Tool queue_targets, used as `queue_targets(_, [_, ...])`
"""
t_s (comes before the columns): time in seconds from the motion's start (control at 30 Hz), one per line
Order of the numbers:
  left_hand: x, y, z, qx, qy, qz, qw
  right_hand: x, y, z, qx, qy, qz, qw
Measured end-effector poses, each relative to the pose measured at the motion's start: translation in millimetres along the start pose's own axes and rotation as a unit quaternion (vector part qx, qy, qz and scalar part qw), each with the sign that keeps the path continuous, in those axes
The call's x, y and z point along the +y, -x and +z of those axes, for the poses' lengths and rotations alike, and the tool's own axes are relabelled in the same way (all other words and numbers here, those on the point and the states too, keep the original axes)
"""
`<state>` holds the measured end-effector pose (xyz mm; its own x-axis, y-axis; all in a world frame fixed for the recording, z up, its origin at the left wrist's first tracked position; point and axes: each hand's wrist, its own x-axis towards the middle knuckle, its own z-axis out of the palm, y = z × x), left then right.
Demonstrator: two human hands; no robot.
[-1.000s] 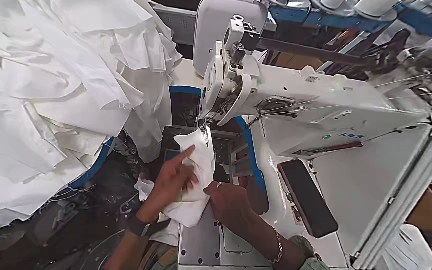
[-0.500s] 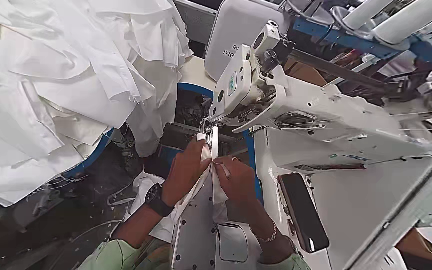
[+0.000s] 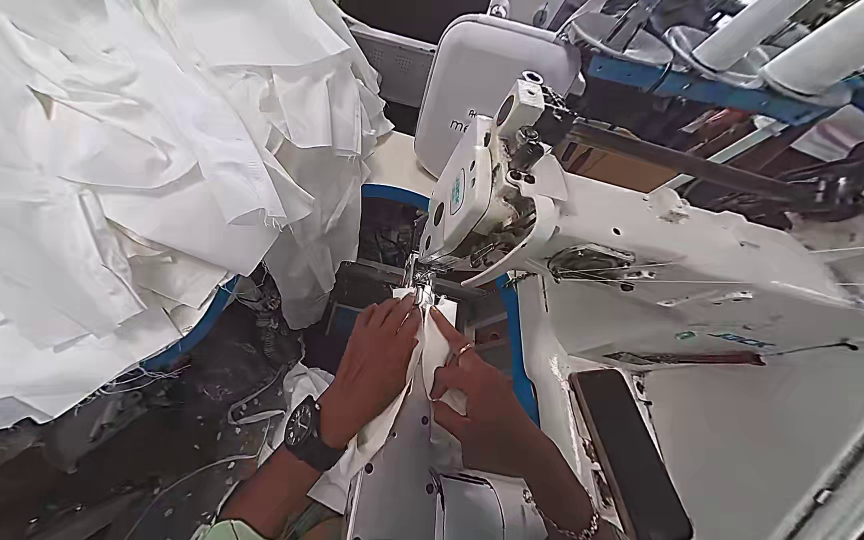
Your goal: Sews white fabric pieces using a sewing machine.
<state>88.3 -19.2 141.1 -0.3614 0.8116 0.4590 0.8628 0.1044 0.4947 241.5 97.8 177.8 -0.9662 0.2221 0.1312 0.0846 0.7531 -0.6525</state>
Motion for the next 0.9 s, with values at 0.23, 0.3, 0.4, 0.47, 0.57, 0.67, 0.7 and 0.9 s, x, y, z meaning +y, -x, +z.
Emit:
queue_targets(0.23, [0.6,2.9,-5.3,-0.012,0.177,-0.039,0.983,12.2,-34.5,10.1,0.026,-0.224,0.017,0.974])
queue_targets(0.3, [1.1,2.2,-7.9,-0.027,0.196,-0.035,0.98,0.0,-32.7,15.5,0.086,-0.145,0.031,0.985])
queue_targets(0.4, [-0.5,3.4,-5.6,-0.01,0.199,-0.022,0.98,-12.2,-28.3,24.6,0.155,-0.113,0.076,0.978])
queue_targets(0.47, [-0.8,2.8,0.3,-0.004,0.195,-0.024,0.98,-10.2,-30.7,21.7,0.147,-0.147,0.095,0.973])
queue_targets(0.57, [-2.5,-2.6,1.2,-0.018,0.185,-0.029,0.982,-5.8,-37.2,18.3,0.144,-0.167,0.096,0.971])
queue_targets(0.67, [-2.2,-3.8,3.6,0.008,0.192,-0.029,0.981,-7.7,-37.5,23.7,0.17,-0.147,0.092,0.97])
queue_targets(0.7, [-2.2,-4.0,4.6,0.011,0.198,-0.034,0.98,-8.8,-37.6,26.0,0.179,-0.13,0.09,0.971])
queue_targets(0.9, [-10.7,-19.5,12.8,0.032,0.244,-0.071,0.967,-19.6,-47.4,42.5,0.25,0.06,0.069,0.964])
